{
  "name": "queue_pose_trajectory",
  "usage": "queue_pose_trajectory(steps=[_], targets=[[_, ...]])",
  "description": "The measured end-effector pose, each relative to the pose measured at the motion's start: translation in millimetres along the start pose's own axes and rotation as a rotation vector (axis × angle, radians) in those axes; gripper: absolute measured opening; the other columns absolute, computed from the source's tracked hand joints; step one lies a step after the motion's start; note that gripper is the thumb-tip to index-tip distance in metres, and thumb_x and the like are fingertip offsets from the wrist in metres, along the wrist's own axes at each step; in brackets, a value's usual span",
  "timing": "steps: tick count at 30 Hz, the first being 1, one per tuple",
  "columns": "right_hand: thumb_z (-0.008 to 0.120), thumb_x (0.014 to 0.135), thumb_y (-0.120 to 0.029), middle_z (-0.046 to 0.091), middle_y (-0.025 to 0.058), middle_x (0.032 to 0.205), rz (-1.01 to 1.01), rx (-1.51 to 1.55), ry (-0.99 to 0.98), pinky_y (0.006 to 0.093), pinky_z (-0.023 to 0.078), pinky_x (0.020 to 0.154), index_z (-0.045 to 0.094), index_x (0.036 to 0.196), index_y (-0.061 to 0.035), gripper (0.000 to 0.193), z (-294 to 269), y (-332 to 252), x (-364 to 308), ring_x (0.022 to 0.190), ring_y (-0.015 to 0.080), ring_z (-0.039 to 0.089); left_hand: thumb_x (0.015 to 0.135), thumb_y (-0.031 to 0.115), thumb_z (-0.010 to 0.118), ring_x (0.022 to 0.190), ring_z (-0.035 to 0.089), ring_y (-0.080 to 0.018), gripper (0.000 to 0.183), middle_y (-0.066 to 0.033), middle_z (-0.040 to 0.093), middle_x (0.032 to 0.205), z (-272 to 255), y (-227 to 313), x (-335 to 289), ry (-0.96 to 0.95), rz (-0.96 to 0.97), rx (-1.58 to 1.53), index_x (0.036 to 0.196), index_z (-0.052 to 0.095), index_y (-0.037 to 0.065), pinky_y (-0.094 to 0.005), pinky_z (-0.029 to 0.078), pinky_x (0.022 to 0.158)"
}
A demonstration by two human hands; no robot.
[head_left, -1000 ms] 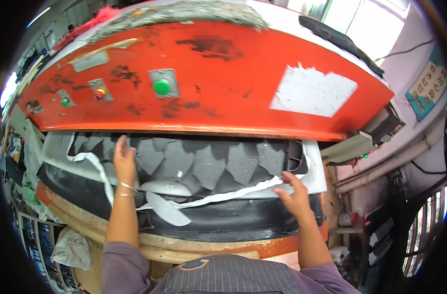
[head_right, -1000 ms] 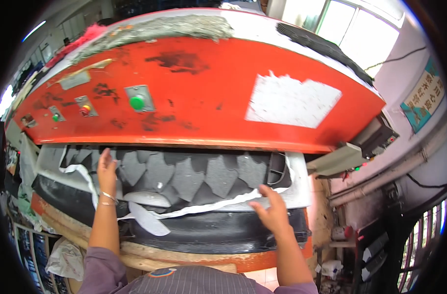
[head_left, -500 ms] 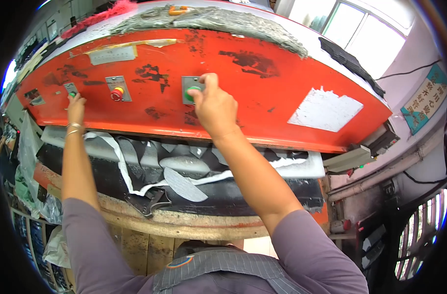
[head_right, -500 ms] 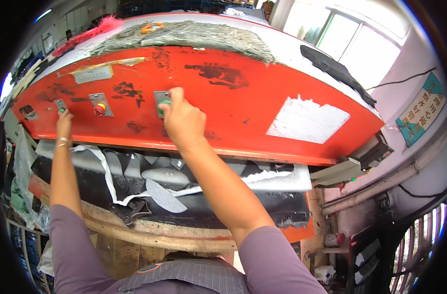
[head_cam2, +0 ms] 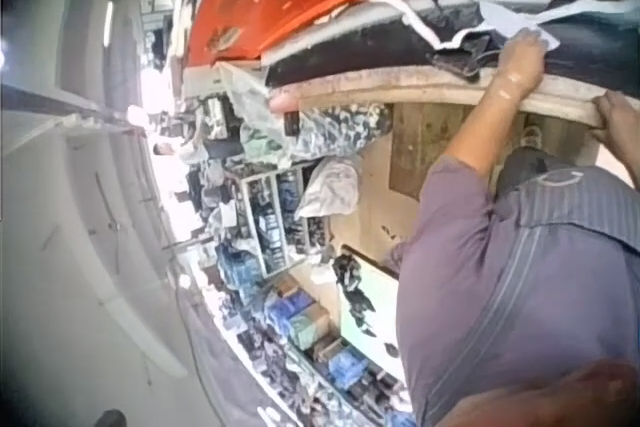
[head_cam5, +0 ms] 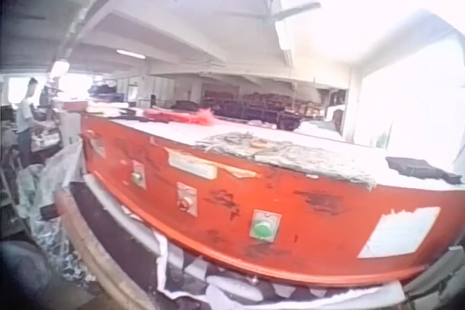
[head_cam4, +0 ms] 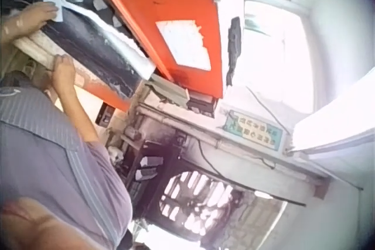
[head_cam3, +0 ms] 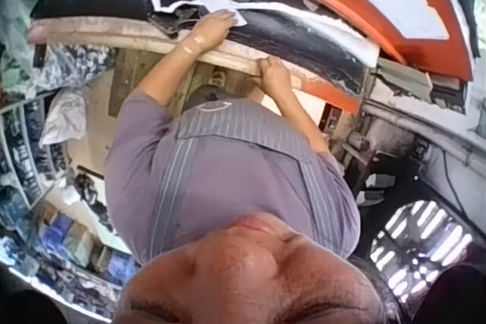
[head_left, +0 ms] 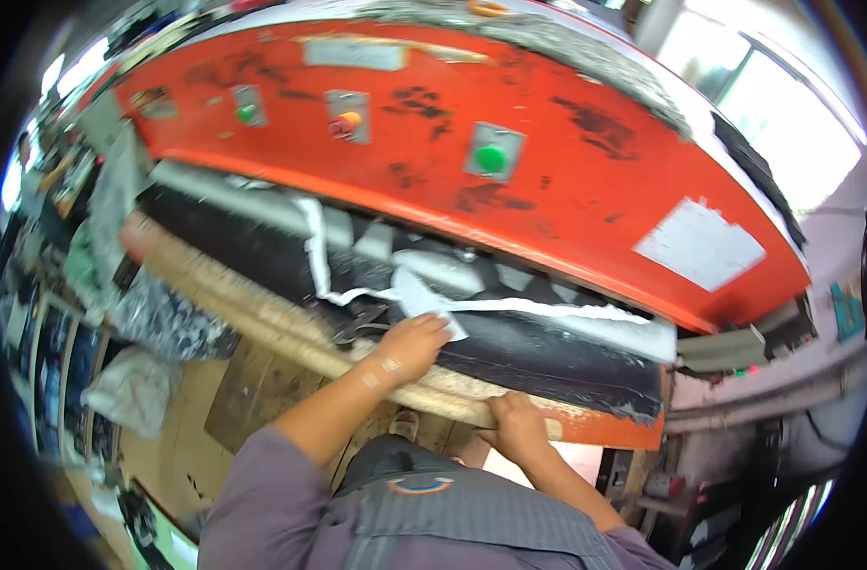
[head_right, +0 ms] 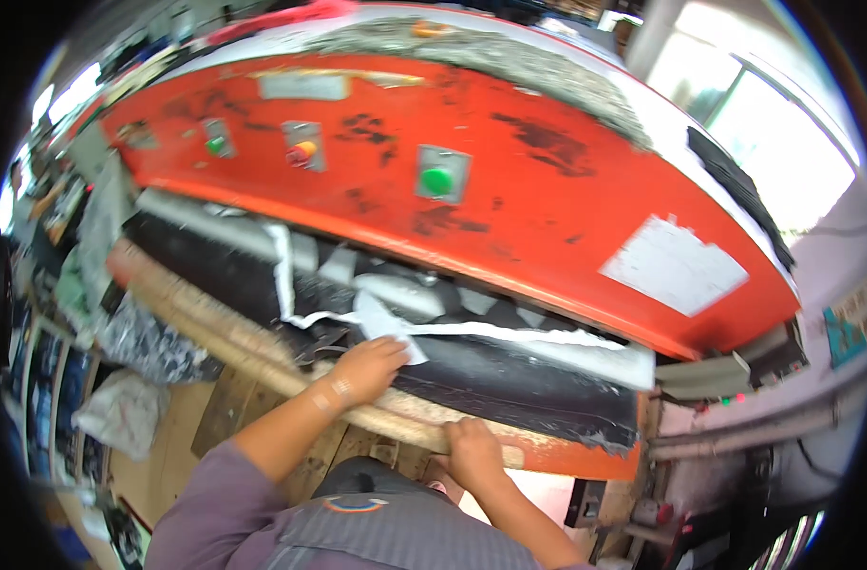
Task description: Using a hydraulic clicker press to cut shoe components from a sheet of leather using a metal die.
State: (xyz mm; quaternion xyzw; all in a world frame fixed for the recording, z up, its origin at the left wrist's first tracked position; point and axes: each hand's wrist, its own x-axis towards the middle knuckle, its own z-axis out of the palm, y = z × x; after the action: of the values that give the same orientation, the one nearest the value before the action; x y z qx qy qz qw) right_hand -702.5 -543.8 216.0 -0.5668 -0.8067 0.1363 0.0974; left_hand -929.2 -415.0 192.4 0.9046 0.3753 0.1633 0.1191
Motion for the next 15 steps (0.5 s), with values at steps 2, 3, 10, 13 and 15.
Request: queue_pose_trajectory(steps=[2, 3, 10, 13, 15], targets=[[0.084, 0.057, -0.023, 0.062, 0.0165, 0.089, 0.027, -0.038, 0.020, 0.0411, 0.050, 0.080, 0.065, 0.094, -0.0036, 0.047, 3, -8, -6, 0.089, 0.0327, 0.060, 0.076, 0.007, 0.061, 0.126, 0.047, -0.0341, 0.041, -0.0133, 0.053, 0.133, 11, 1, 7, 0.008, -0.131, 0.068, 0.116, 0.059, 0.006, -0.0434, 0.043, 0.100], [0.084, 0.056, -0.023, 0.063, 0.0173, 0.088, 0.055, -0.007, 0.021, 0.0420, 0.049, 0.080, 0.065, 0.094, -0.0031, 0.047, 7, -8, -17, 0.089, 0.0334, 0.059, 0.076, 0.006, 0.062, 0.123, 0.050, -0.0334, 0.040, -0.0133, 0.056, 0.129, 11, 8, 9, -0.096, -0.225, 0.040, 0.115, 0.059, 0.004, -0.0440, 0.046, 0.097], [0.087, 0.048, -0.027, 0.059, 0.0171, 0.075, -0.038, -0.063, 0.097, 0.0451, 0.046, 0.064, 0.063, 0.081, 0.0000, 0.049, -9, 11, -62, 0.073, 0.0366, 0.058, 0.078, 0.019, 0.064, 0.108, 0.057, -0.0238, 0.021, -0.0061, 0.062, 0.110, 39, 56, 31, -0.101, -0.311, 0.111, 0.096, 0.071, 0.012, -0.0410, 0.051, 0.082], [0.066, 0.084, -0.023, 0.067, 0.0188, 0.089, -0.198, 0.000, -0.231, 0.0349, 0.050, 0.073, 0.064, 0.113, -0.0038, 0.035, -58, 4, -78, 0.080, 0.0283, 0.065, 0.077, 0.021, 0.063, 0.103, 0.056, -0.0222, 0.020, -0.0048, 0.061, 0.102, 52, 70, 13, 0.063, -0.336, 0.079, 0.095, 0.068, 0.014, -0.0414, 0.048, 0.081], [0.065, 0.086, -0.021, 0.070, 0.0150, 0.097, 0.114, 0.262, -0.409, 0.0326, 0.050, 0.080, 0.062, 0.114, 0.0023, 0.036, -103, 28, -90, 0.089, 0.0244, 0.065, 0.076, 0.022, 0.066, 0.101, 0.057, -0.0219, 0.020, -0.0040, 0.062, 0.100, 59, 95, 15, 0.251, -0.259, 0.131, 0.094, 0.068, 0.015, -0.0406, 0.046, 0.082]])
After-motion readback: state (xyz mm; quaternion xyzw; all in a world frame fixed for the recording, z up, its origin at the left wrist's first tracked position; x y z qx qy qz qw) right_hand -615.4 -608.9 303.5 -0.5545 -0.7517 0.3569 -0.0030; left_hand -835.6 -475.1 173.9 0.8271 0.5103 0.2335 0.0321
